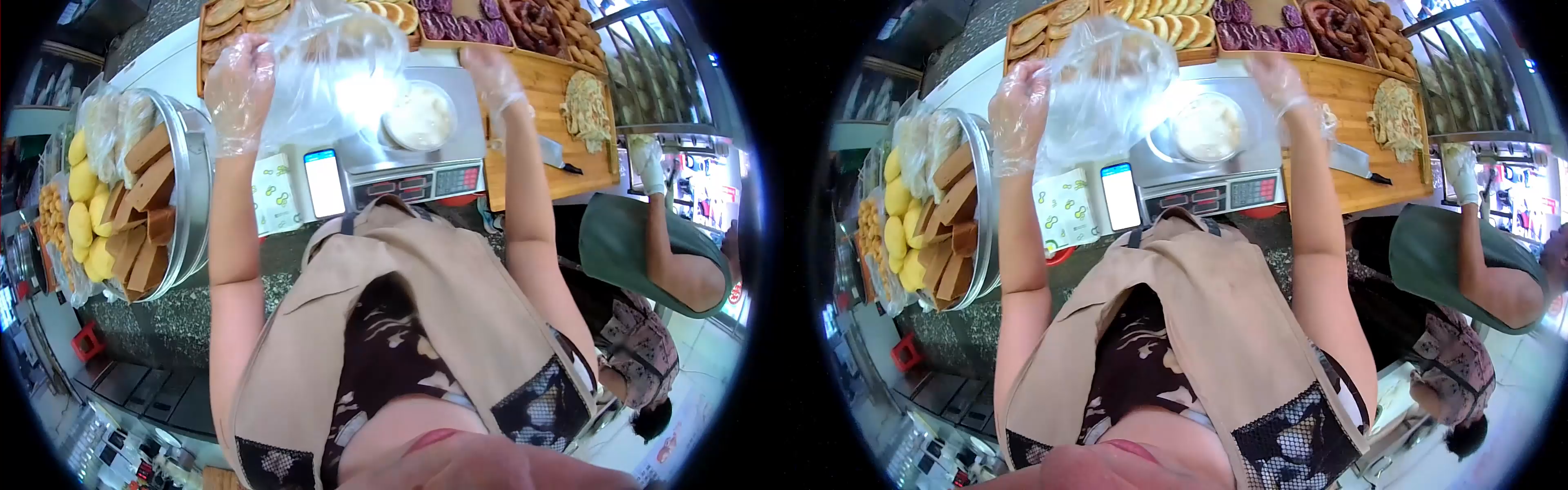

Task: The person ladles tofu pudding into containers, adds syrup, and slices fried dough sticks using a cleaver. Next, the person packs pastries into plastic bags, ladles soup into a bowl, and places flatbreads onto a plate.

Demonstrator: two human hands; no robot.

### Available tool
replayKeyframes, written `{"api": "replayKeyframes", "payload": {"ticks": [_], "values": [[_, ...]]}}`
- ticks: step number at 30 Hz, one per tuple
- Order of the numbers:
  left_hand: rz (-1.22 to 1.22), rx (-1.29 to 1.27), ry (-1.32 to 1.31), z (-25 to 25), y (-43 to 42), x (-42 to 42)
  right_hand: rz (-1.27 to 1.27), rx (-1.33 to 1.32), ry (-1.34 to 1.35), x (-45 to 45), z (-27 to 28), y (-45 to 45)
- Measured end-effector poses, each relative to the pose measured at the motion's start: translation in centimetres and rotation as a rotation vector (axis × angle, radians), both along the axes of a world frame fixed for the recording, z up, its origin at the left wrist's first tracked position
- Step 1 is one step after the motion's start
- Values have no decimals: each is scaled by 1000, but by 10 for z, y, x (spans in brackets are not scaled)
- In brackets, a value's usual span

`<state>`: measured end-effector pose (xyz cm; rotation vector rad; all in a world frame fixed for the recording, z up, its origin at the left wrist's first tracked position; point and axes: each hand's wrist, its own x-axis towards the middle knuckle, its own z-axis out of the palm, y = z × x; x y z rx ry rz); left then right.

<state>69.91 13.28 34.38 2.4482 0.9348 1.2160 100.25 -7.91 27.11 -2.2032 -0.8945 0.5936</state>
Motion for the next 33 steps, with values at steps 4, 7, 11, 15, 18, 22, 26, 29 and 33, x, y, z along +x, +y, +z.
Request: {"api": "replayKeyframes", "payload": {"ticks": [4, 7, 11, 15, 18, 22, 26, 29, 33], "values": [[-84, -31, 339, -5, 5, 28, -340, -50, 824, -18, -82, -63], [-159, -52, 415, 1, 4, 45, -297, 233, 1004, -33, -88, -65], [-192, -136, 538, 18, 3, 75, -207, 246, 897, -30, -110, -66], [-205, -411, 693, 37, -1, 97, -229, 242, 786, -34, -108, -75], [-325, -434, 659, 37, 2, 108, -250, 183, 702, -28, -101, -91], [-334, -436, 736, 45, -7, 129, -261, 211, 673, -17, -70, -118], [-334, -42, 1109, 49, -28, 154, -247, 251, 540, -21, -9, -142], [-282, -292, 1089, 38, -39, 176, -290, 309, 541, -29, 23, -157], [-383, -141, 962, 12, -59, 195, -384, 377, 659, -57, 59, -162]]}}
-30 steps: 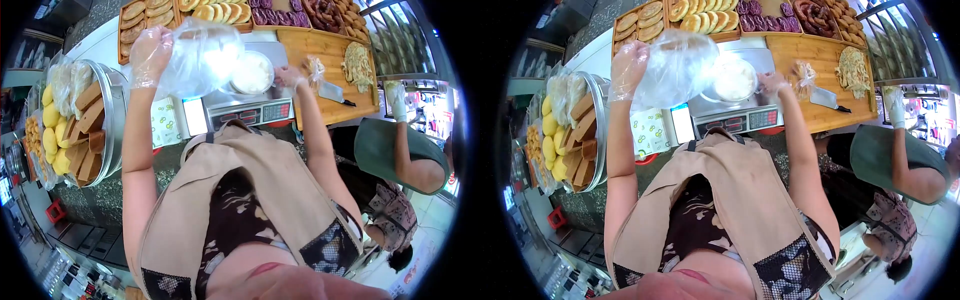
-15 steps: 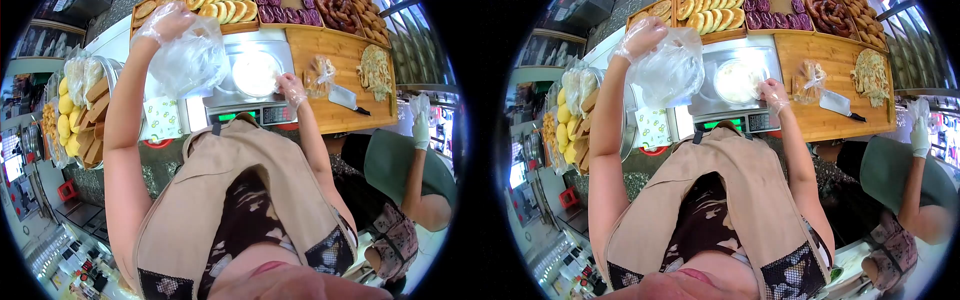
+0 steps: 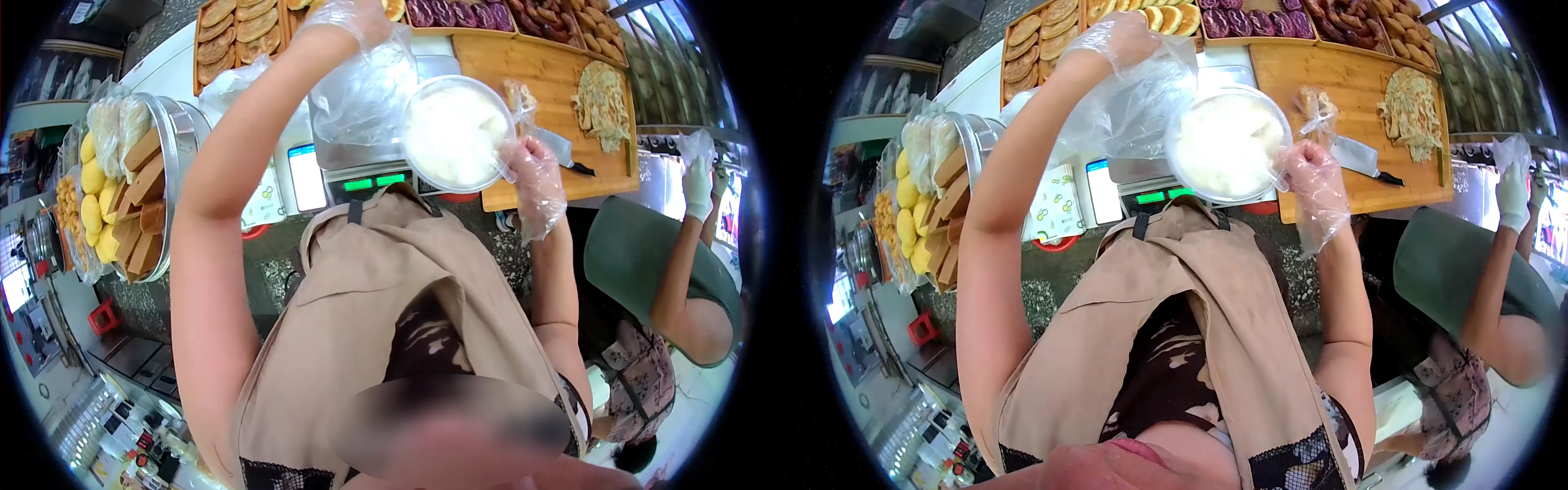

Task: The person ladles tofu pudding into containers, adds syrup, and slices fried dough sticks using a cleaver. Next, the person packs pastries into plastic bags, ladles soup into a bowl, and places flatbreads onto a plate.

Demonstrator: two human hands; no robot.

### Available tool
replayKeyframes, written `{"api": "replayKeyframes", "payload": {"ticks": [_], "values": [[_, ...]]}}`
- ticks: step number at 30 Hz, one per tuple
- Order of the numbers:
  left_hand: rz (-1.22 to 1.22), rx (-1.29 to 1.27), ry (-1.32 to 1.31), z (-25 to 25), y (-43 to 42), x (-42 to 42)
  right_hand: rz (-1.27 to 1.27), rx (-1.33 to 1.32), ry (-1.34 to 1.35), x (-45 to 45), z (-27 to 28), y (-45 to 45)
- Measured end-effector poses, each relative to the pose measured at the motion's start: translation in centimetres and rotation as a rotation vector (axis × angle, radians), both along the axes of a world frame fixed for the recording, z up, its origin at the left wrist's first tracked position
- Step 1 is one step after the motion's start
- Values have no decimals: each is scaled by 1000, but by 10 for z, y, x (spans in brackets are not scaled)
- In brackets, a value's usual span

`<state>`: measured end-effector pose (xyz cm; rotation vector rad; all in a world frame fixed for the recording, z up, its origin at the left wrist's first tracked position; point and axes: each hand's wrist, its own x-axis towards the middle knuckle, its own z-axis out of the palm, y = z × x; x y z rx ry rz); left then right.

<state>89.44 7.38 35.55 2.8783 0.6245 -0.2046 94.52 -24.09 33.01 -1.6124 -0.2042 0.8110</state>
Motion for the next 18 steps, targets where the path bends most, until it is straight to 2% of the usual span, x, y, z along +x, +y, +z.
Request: {"api": "replayKeyframes", "payload": {"ticks": [2, 4, 5, 6, 8, 9, 14, 17, 18], "values": [[13, -15, -41, 6, -19, 7, -57, 19, 93, -14, 3, 1], [77, -126, 70, 10, -35, 15, -76, 87, 187, -27, -1, 3], [-442, 323, 165, -30, -19, 26, -58, 93, 200, -30, -8, 3], [-446, 321, 163, -24, -26, 23, -41, 101, 213, -33, -18, 2], [-93, -51, -28, 1, -54, 5, -104, 131, 267, -39, -36, 7], [44, -128, -132, 2, -63, -4, -118, 136, 254, -40, -48, 10], [24, -138, -112, -7, -90, -57, -173, 147, 251, -42, -74, 24], [-85, -164, 12, 12, -90, -100, -215, 181, 203, -39, -94, 28], [58, -297, 27, 32, -86, -111, -216, 189, 192, -38, -98, 27]]}}
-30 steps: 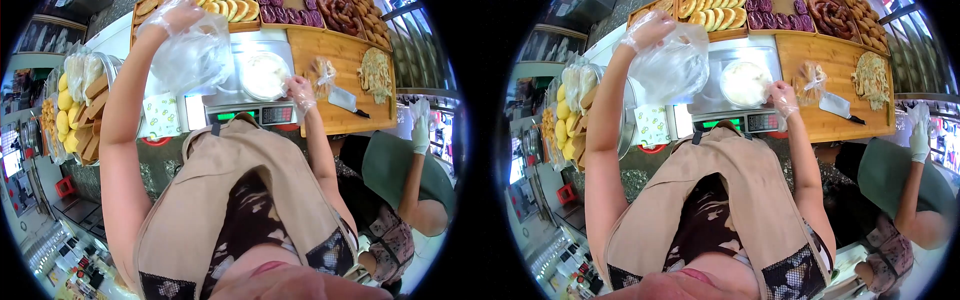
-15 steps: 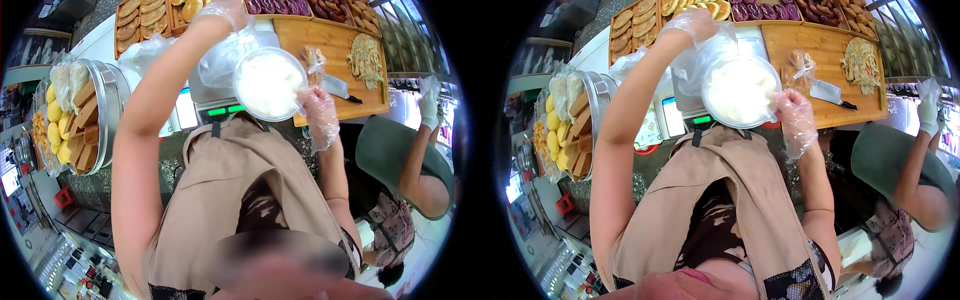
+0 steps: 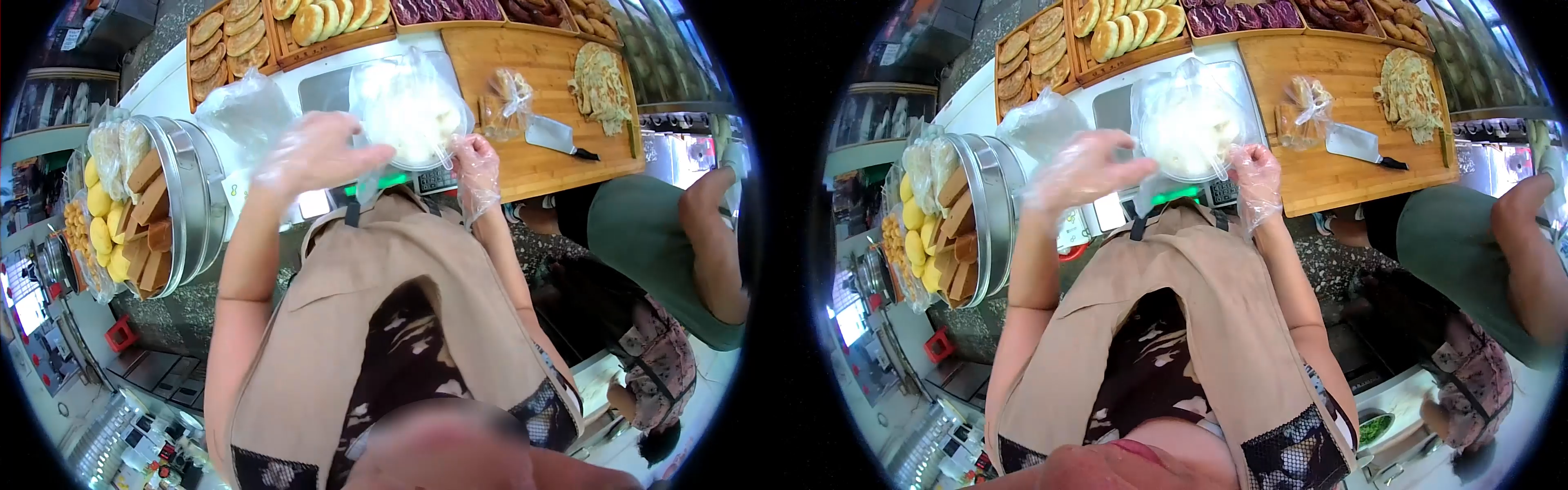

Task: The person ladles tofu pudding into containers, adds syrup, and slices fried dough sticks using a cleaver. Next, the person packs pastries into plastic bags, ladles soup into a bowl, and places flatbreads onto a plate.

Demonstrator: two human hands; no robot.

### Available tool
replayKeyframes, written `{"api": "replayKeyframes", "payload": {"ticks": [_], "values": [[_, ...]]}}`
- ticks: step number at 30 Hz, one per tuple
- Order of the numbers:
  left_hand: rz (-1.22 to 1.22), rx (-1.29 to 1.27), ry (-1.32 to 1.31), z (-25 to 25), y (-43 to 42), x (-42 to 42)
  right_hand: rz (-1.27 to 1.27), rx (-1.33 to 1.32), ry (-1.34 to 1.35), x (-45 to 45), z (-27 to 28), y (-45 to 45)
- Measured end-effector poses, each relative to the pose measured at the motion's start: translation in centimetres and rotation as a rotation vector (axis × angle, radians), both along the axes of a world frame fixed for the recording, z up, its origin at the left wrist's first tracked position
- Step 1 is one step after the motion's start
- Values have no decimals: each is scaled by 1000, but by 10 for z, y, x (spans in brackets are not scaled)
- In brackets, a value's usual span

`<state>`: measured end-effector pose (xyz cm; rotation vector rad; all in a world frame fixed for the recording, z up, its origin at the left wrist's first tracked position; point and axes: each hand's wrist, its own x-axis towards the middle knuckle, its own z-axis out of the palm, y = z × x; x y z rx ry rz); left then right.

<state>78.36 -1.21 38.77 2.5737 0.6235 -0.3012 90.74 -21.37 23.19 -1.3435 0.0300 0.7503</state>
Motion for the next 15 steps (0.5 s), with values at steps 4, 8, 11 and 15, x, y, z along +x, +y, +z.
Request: {"api": "replayKeyframes", "payload": {"ticks": [4, 8, 11, 15], "values": [[323, -106, -823, -65, 41, 13, -27, -33, -15, 2, 5, 7], [386, -1304, -419, -162, 38, 48, -43, 80, -35, 4, -10, 18], [749, -2069, -473, -173, 1, 42, -58, -7, -53, 5, -20, 27], [851, -1790, -424, -188, 0, 11, -9, -140, -113, 9, -52, 39]]}}
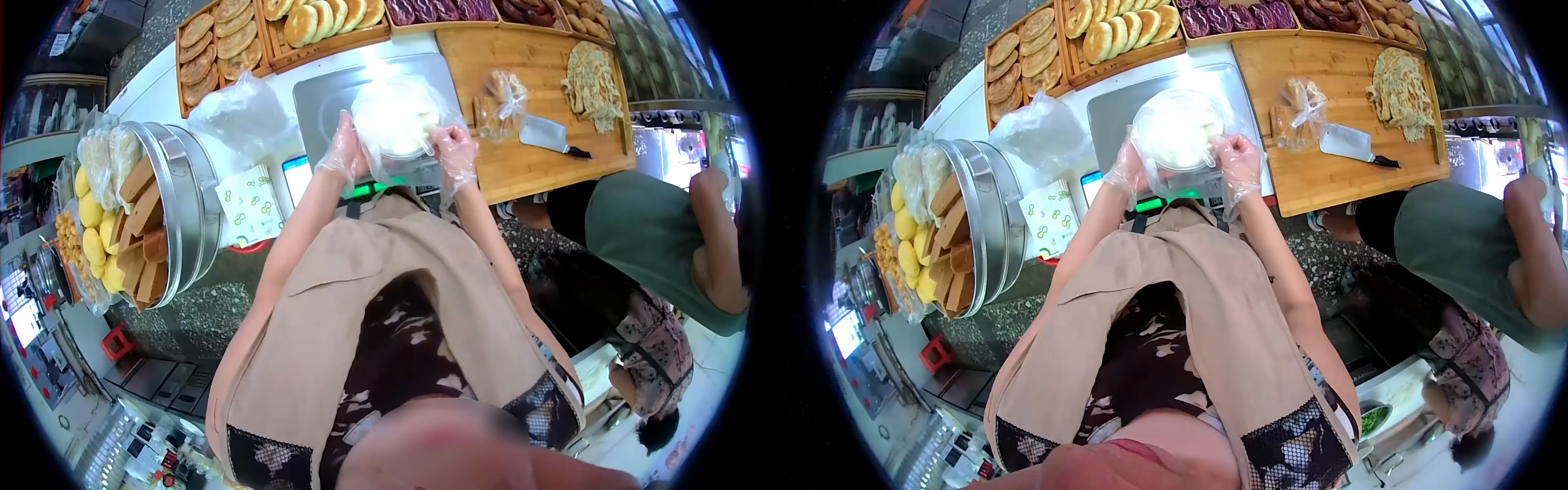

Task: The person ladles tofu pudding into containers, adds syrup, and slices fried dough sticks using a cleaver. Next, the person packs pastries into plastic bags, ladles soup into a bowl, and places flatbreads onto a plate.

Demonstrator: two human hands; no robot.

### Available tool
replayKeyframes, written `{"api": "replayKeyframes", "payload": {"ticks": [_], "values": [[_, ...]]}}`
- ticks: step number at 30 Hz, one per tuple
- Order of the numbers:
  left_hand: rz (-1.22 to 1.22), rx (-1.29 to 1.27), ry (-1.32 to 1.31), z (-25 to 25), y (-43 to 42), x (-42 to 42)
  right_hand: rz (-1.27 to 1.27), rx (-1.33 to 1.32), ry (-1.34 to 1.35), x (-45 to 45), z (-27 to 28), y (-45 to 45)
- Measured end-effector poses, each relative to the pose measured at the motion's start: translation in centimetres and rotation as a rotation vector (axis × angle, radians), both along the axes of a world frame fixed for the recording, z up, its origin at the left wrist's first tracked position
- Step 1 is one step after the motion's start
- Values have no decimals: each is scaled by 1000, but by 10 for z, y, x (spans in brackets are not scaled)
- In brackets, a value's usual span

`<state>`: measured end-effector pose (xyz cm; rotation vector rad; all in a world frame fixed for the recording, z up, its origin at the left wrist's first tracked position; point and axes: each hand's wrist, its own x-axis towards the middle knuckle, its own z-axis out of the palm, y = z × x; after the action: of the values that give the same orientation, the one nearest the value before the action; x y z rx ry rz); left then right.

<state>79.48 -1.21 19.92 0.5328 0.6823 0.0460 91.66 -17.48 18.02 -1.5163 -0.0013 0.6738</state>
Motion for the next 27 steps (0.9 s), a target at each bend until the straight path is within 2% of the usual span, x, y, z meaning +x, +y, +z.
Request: {"api": "replayKeyframes", "payload": {"ticks": [1, 2, 4, 5, 6, 7, 8, 11, 12, 15, 16, 18, 19, 21, 23, 25, 26, 27], "values": [[-97, 120, 172, 3, 3, -8, 34, -59, -42, 3, -9, 3], [-96, 118, 174, 5, -5, -16, 54, -117, -112, 5, -19, 4], [118, 797, 268, 11, -32, -28, 63, -162, -142, 8, -18, 8], [118, 792, 274, 14, -43, -28, 66, -206, -171, 7, -18, 8], [123, 1177, 318, 23, -54, -25, 69, -211, -168, 9, -21, 8], [126, 1564, 353, 27, -60, -22, 114, -287, -304, 12, -23, 8], [73, 1762, 346, 18, -51, -22, 159, -363, -440, 14, -26, 7], [15, 1699, 288, 24, -27, -24, 232, -456, -520, 21, -5, 6], [90, 1484, 344, 41, -24, -20, 303, -628, -594, 22, 17, 7], [146, 1619, 269, 85, -22, -6, 406, -765, -580, 39, 14, 10], [143, 1619, 260, 88, -23, -2, 397, -768, -580, 43, 13, 9], [217, 1459, 29, 92, -23, 8, 481, -799, -735, 49, 12, 8], [206, 1456, 16, 95, -27, 13, 521, -818, -808, 52, 10, 7], [91, 1226, -33, 100, -37, 23, 441, -787, -881, 51, 0, 7], [40, 1275, -12, 99, -42, 32, 439, -659, -965, 48, 12, 6], [86, 1044, -99, 102, -46, 38, 507, -736, -916, 47, 43, 0], [125, 886, -107, 107, -45, 41, 477, -688, -989, 52, 56, -6], [129, 886, -107, 109, -42, 40, 449, -636, -1062, 59, 67, -12]]}}
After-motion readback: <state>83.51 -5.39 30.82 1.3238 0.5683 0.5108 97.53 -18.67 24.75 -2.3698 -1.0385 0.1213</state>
